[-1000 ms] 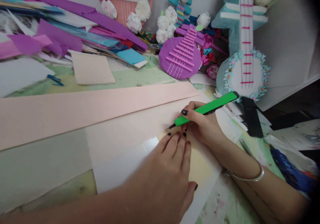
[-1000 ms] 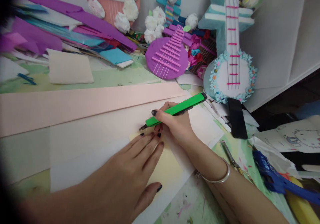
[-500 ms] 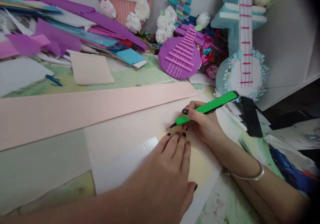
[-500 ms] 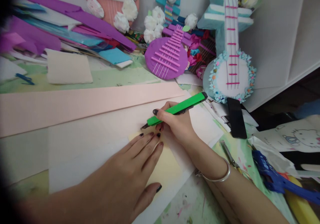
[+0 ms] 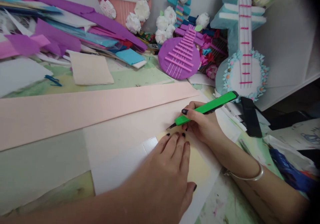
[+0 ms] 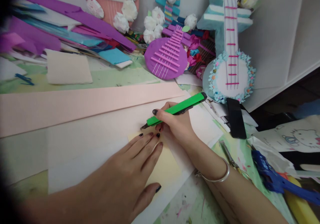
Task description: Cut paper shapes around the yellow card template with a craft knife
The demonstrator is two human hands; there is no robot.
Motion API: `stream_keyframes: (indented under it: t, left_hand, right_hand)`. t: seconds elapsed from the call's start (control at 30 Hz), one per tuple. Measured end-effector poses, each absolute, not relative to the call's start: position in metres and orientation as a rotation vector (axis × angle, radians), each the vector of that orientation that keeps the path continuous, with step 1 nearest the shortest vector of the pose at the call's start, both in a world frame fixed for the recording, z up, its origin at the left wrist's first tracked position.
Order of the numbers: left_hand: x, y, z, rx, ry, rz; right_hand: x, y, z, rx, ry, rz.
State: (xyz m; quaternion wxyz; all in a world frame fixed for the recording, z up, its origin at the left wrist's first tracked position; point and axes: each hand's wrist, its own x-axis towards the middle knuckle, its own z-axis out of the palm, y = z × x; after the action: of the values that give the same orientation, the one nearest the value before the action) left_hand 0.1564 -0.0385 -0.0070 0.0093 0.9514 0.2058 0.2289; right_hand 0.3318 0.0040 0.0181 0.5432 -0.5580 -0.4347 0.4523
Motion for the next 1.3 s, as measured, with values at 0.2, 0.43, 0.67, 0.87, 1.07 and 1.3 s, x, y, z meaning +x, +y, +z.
stream_keyframes:
  t: [0.2, 0.43, 0.67, 0.87, 1.07, 1.3]
  left_hand:
    - [0.1567, -0.0381, -0.0066, 2.983, 0.637, 0.689]
    - [0.1569, -0.0396, -0.0079, 2.967, 0.636, 0.712]
    - [0.1557, -0.039, -0.0067, 2.954, 0.642, 0.688]
    - [0.1552, -0.0379, -0.008, 2.949, 0.639, 0.689]
    - [0.1561, -0.0373, -0.0079, 2.952, 0.651, 0.687]
    - [0.1557, -0.0383, -0.0067, 2.962, 0.65, 0.692]
  right_hand:
    - [0.3347, 0.0032, 0.0166, -1.312, -1.035, 1.075]
    - [0.3324, 0.003, 0.0181, -1.346, -1.05, 1.057]
    - [0.3324, 0.0036, 0.0192, -1.353, -1.013, 1.065]
    - [0.3357, 0.0025, 0.0177, -1.339, -1.014, 1.078]
    - [0.3346, 0.0032, 0.0188, -1.36, -1.031, 1.06]
    - [0.3353, 0.0032, 0.0181, -1.32, -1.005, 1.065]
